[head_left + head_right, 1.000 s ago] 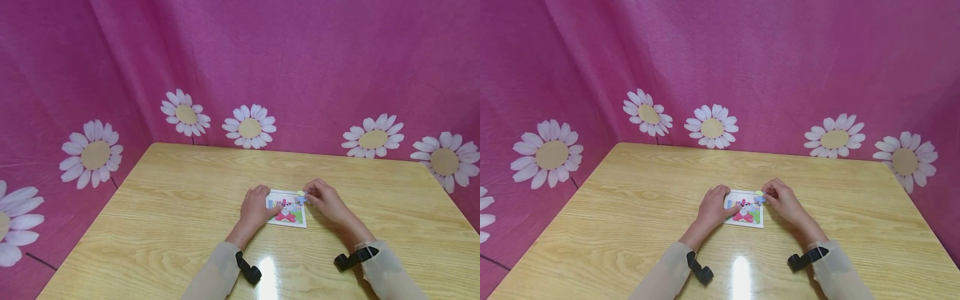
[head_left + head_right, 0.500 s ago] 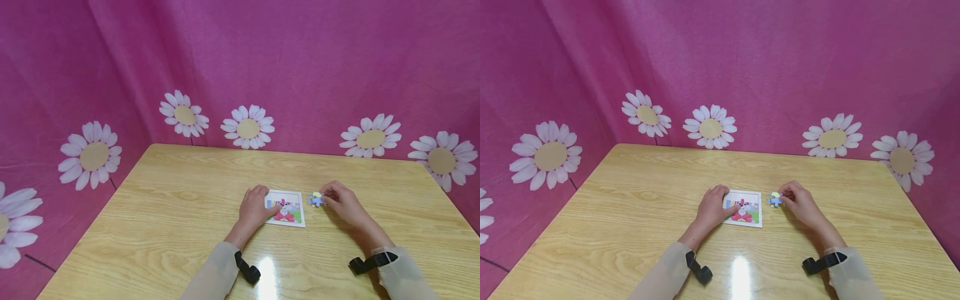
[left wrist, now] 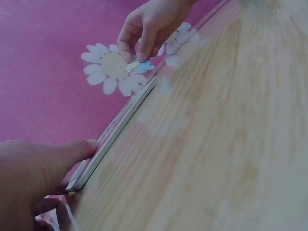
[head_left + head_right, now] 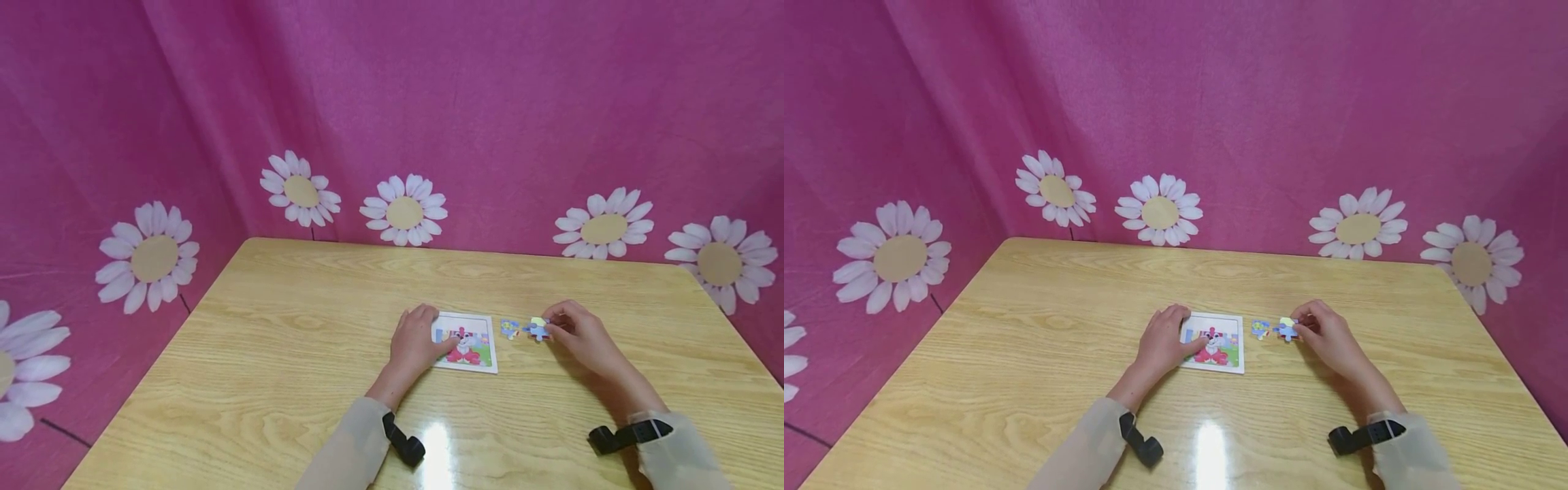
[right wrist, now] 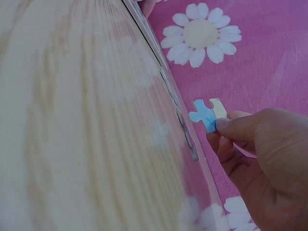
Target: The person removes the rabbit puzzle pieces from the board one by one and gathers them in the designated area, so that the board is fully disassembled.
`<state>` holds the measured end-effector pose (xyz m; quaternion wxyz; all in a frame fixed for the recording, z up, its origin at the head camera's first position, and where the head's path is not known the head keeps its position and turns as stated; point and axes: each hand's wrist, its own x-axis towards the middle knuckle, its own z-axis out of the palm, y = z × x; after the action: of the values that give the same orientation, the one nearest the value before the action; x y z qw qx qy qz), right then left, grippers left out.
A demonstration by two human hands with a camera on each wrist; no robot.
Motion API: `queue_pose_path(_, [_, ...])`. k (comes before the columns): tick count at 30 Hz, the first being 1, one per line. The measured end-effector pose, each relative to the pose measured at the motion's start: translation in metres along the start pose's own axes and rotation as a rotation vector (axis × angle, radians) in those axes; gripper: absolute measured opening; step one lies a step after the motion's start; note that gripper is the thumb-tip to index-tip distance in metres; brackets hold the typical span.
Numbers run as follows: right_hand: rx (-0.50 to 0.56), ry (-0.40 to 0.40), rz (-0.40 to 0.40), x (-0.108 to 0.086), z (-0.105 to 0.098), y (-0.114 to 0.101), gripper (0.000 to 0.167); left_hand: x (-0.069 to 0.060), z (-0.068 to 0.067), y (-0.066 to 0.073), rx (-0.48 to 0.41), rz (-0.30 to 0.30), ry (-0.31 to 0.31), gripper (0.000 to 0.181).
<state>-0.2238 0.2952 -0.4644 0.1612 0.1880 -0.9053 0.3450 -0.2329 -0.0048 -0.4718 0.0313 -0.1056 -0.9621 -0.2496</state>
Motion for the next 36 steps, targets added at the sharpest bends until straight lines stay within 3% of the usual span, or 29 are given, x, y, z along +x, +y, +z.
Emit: queue_pose_path(36, [-0.043,0.045,0.029,-0.016,-0.028,0.028,0.021,0.000,0.001,-0.002,-0.003,0.022,0.019,0.062])
